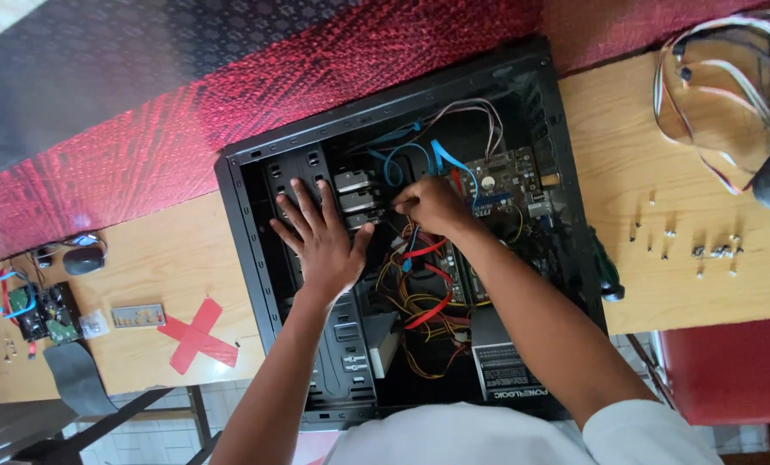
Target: Fastening components inside a computer case with a screwdriver and organizing internal wiring.
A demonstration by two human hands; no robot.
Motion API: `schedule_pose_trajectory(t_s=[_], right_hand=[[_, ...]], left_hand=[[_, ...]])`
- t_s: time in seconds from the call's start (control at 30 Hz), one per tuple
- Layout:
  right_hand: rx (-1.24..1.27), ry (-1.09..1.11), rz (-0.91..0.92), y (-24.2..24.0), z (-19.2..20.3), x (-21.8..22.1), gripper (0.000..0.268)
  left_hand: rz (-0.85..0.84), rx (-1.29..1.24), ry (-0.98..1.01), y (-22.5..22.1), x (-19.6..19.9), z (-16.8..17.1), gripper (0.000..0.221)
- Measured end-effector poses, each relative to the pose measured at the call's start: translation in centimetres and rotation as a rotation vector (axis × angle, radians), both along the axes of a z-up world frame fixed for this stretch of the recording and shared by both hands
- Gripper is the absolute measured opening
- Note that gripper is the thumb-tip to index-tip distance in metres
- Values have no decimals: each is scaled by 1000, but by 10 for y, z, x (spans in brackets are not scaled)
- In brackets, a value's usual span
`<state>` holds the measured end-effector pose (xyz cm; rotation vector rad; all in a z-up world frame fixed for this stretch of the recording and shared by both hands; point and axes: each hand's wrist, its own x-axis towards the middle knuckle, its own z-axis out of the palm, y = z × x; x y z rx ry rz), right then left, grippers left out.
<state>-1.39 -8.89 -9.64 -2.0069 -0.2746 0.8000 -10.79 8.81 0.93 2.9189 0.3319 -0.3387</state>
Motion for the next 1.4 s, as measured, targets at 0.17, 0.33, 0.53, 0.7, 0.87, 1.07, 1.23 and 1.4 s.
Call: schedule_pose_trajectory(t_s=[0.17,0.33,0.53,0.7,0.87,1.07,1.23,1.4], right_hand=[[-24,30,78,0,25,8,21],[-53,42,107,7,-1,13,20],[2,70,123,6,0,15,35],[-76,42,126,1,13,19,34],[-184,-451,67,-16,19,52,19],[-475,-393,239,0,57,33,13],[-571,-284,286,-5,11,25,20],[-304,-70,379,-16,128,31,44]], left_hand=[[-5,60,23,-1,0,0,104],[-20,46,-18,1,2,-3,99],[-20,62,-20,-1,-1,-2,101],[-16,55,-46,-2,-3,1,97],[0,63,-43,-1,2,2,101],[-1,46,-63,0,-2,0,99],[-10,31,-119,1,-7,-4,98],[-7,24,-116,2,-6,-3,99]])
